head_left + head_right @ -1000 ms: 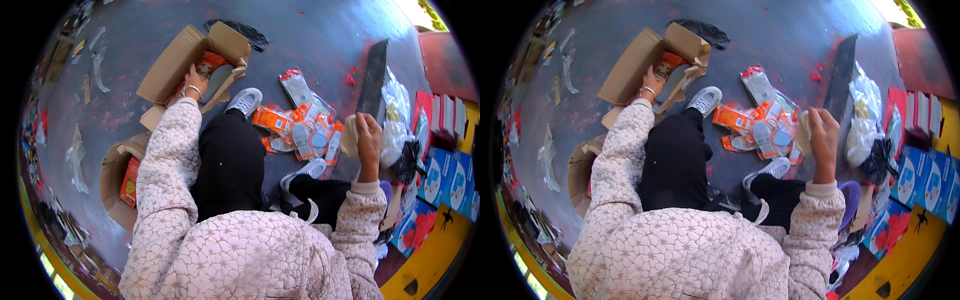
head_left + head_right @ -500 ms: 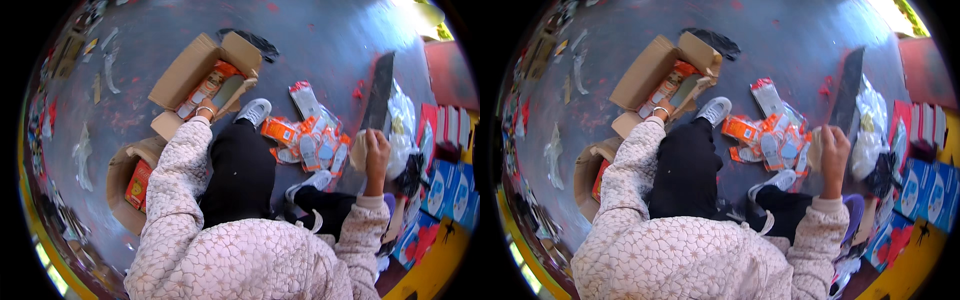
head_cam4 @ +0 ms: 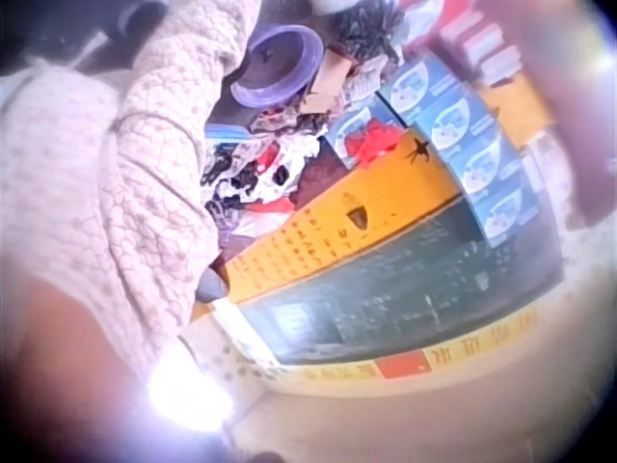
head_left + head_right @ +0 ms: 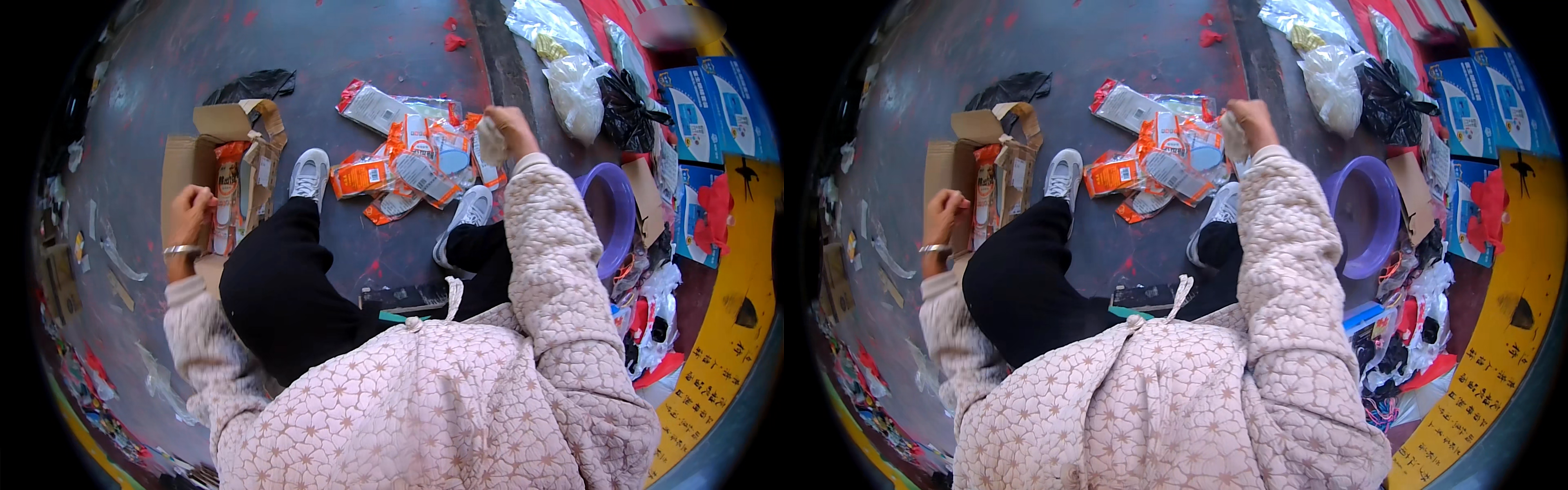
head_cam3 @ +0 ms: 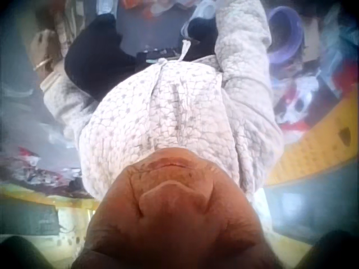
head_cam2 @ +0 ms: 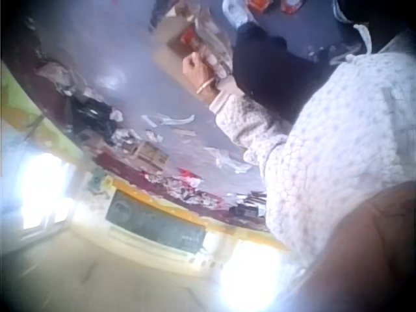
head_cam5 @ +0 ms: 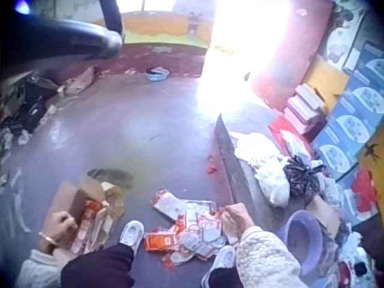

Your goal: The person sits on the floor and wipes several shoe insoles with a cloth. They pick up each insole, wipe both sides, and place them into a cardboard box. The person also wipes the plastic packaging of the insoles before placing them in the box.

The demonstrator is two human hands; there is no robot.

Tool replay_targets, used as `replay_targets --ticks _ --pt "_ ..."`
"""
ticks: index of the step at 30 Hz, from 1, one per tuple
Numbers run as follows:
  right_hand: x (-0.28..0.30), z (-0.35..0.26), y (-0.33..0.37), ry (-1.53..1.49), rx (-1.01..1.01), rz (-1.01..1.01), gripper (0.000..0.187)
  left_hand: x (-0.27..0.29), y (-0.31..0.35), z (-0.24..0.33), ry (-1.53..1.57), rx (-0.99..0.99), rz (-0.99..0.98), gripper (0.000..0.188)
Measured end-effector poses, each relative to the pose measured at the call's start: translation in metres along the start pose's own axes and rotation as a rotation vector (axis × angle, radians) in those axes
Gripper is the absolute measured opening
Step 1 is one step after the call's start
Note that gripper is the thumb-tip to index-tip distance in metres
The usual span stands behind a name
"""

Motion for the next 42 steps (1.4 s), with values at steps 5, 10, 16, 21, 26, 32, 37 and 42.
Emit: replay_targets --ticks 5,10,16,21,26,32,37,42 --pt "-0.04 0.111 -0.008 0.546 -0.05 0.019 0.022 -0.059 0.163 0.16 -0.028 -0.361 -0.086 0.011" --pt "-0.066 0.097 0.008 0.931 0.179 -0.279 0.02 -0.15 0.193 0.188 0.032 -0.289 -0.483 0.014" --pt "-0.093 0.139 0.01 1.123 0.343 -0.205 0.023 -0.219 0.162 0.134 -0.609 -0.516 -0.625 0.014" --pt "-0.096 0.147 0.007 1.219 0.391 -0.069 0.018 -0.231 0.155 0.139 -0.835 -0.551 -0.623 0.017" --pt "-0.093 0.137 0.008 1.23 0.33 -0.06 0.024 -0.235 0.156 0.138 -0.903 -0.569 -0.614 0.016" --pt "-0.094 0.146 0.013 1.179 0.349 -0.129 0.037 -0.235 0.16 0.133 -1.044 -0.571 -0.67 0.025" --pt "-0.086 0.133 0.016 1.204 0.246 -0.209 0.033 -0.233 0.162 0.124 -1.062 -0.624 -0.657 0.023" --pt "-0.078 0.131 0.008 1.181 0.083 -0.122 0.033 -0.231 0.163 0.124 -1.077 -0.679 -0.585 0.021"
Point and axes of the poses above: each hand's wrist, its own y-axis away from the middle knuckle, its own x-axis out of the back of the hand, z = x × y, the point moved 2 cm from there along -y, towards the middle knuckle, and after that the axes turned 14 degrees about x, right-handed, at the moved point
